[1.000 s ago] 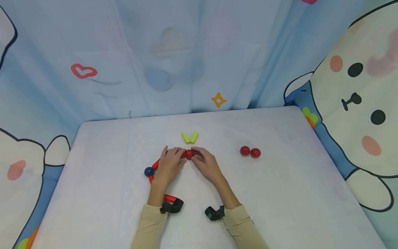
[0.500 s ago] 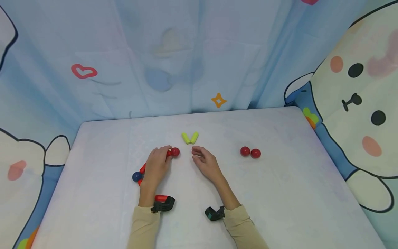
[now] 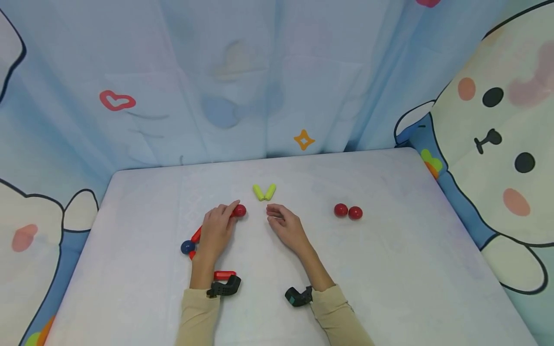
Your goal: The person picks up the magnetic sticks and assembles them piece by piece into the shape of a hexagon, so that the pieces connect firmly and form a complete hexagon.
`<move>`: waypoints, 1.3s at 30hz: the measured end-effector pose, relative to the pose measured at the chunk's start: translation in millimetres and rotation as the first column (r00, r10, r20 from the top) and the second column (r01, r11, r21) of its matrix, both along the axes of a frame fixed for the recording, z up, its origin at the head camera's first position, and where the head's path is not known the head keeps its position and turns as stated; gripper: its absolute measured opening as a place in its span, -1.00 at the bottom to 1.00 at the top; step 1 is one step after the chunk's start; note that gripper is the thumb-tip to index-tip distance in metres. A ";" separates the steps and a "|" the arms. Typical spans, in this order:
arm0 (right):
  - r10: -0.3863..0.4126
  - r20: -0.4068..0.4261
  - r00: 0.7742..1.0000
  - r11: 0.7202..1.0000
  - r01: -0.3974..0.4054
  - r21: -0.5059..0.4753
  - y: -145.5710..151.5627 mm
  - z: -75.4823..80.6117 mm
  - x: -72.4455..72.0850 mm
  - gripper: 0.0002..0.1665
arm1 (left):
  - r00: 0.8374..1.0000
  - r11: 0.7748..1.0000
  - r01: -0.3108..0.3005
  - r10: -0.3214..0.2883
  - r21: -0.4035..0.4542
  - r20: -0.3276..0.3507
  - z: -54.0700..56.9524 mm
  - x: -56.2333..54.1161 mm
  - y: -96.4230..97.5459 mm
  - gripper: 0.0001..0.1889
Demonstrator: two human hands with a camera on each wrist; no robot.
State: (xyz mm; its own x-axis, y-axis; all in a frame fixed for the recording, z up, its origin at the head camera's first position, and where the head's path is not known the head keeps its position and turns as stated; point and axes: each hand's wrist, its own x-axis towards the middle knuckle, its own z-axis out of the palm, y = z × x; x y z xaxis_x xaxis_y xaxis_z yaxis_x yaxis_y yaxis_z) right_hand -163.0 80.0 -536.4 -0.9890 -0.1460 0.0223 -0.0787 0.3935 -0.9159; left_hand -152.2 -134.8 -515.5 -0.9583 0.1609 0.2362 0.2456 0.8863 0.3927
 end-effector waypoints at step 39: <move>-0.038 -0.282 0.959 0.992 0.069 0.101 1.1 -1.0 -33.1 -0.58 | 0.999 0.997 0.031 -0.033 0.077 0.017 0.3 2.0 -0.3 -0.45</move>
State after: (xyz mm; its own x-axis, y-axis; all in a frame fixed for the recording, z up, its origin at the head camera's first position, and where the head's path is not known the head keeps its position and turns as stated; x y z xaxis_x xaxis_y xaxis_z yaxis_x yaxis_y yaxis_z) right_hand -196.0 81.1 -537.4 -0.9521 -0.1097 0.2856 -0.3012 0.4999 -0.8120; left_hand -150.2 -135.0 -515.2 -0.9572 0.1734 0.2317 0.2654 0.8451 0.4640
